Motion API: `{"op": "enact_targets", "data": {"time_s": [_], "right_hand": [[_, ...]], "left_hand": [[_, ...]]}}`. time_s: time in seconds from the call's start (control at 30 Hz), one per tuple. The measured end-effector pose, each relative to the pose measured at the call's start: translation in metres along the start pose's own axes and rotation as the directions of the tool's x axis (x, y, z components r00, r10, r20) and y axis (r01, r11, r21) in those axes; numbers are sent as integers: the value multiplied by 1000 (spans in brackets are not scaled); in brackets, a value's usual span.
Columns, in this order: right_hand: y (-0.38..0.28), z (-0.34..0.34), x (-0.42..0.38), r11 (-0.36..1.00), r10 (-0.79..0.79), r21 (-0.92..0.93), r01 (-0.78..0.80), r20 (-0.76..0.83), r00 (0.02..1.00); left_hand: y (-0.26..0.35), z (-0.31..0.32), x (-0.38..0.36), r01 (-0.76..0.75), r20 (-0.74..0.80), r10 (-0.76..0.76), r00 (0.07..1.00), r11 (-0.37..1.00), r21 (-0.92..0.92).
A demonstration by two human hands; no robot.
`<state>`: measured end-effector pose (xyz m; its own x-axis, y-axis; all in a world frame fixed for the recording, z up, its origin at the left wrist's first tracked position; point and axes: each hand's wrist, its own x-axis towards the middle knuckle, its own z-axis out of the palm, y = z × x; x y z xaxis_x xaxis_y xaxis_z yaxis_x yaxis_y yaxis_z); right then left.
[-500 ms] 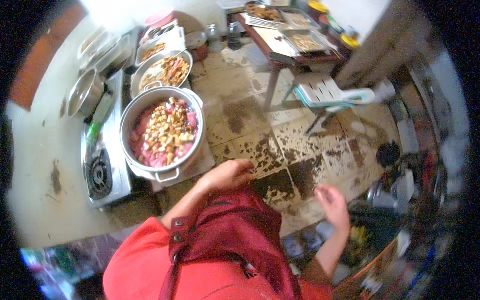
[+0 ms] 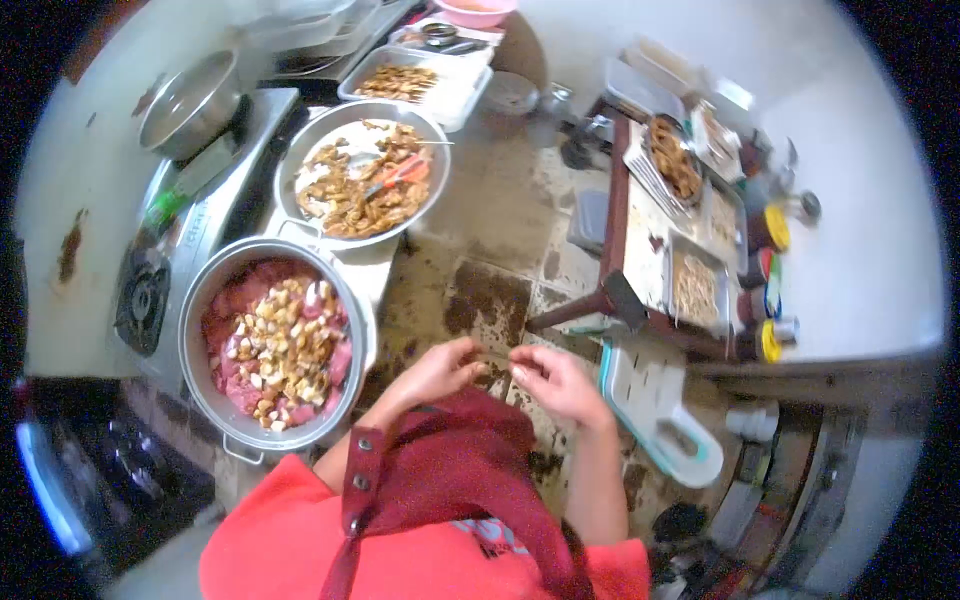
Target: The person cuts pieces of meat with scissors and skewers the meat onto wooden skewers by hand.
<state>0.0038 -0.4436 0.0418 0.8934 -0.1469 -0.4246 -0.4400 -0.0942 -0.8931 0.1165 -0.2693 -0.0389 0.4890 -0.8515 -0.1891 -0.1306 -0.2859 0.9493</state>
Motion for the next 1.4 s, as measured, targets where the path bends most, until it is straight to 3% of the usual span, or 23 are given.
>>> {"op": "enact_targets", "data": {"time_s": [0.07,0.13,0.17,0.23,0.27,0.33,0.37,0.4,0.43,0.47,0.57,0.63,0.7,0.8,0.87,0.9,0.93,1.0,1.07,1.13,1.2,1.3,1.4], "right_hand": [[-23,-22,56,990,-74,-120,80,52,996],[-41,-31,120,992,-124,-10,125,91,988],[-43,-38,159,986,-155,-36,163,162,974],[-56,-40,230,954,-249,-130,269,152,956],[-55,-43,273,866,-366,-301,399,161,917],[-67,-37,346,777,-445,-439,452,125,887],[-82,-35,369,635,-502,-615,468,133,855],[-88,-29,396,555,-457,-744,373,102,884],[-90,-26,415,476,-491,-791,385,124,862],[-93,-23,433,390,-532,-832,395,147,834],[-85,-18,472,150,-398,-896,418,333,855],[-81,-18,486,203,-318,-868,454,380,869],[-83,-16,490,337,-254,-848,409,336,907],[-72,-39,506,565,-343,-641,520,391,854],[-86,-53,484,834,-122,-468,294,362,924],[-98,-59,476,919,-14,-363,157,367,930],[-105,-62,471,962,65,-269,40,370,927],[-114,-66,458,973,229,-74,-218,397,889],[-122,-70,460,971,234,-53,-234,427,873],[-124,-76,472,959,250,-11,-281,493,833],[-124,-81,493,973,196,0,-232,536,821],[-147,-94,521,985,94,62,-163,599,795],[-162,-113,548,995,-2,74,-63,664,748]], "left_hand": [[7,-18,15,-10,-167,19,986,998,55],[3,-32,25,59,-262,-51,964,998,21],[1,-38,29,91,-311,-84,947,996,7],[2,-49,37,171,-399,-174,900,984,-42],[8,-56,43,214,-440,-224,869,974,-75],[6,-69,56,250,-543,-255,800,965,-84],[-1,-70,63,252,-600,-245,761,965,-74],[-5,-71,71,258,-657,-237,716,964,-67],[2,-77,78,330,-697,-264,666,943,-41],[10,-82,85,332,-748,-310,587,935,-127],[7,-88,99,244,-799,-407,443,912,-329],[-9,-92,111,160,-798,-472,376,881,-445],[-27,-103,125,166,-842,-432,324,902,-399],[-45,-138,145,180,-847,-456,273,889,-420],[-56,-162,160,172,-861,-463,209,884,-434],[-60,-176,166,257,-897,-405,177,899,-355],[-63,-191,174,228,-892,-430,141,891,-393],[-59,-217,183,337,-934,-347,82,892,-302],[-81,-238,196,368,-932,-357,61,876,-311],[-92,-266,217,447,-962,-256,94,874,-190],[-103,-286,238,562,-970,-182,160,825,-62],[-105,-302,262,841,-925,-327,195,541,-14],[-132,-313,262,852,-950,-295,100,519,-71]]}}
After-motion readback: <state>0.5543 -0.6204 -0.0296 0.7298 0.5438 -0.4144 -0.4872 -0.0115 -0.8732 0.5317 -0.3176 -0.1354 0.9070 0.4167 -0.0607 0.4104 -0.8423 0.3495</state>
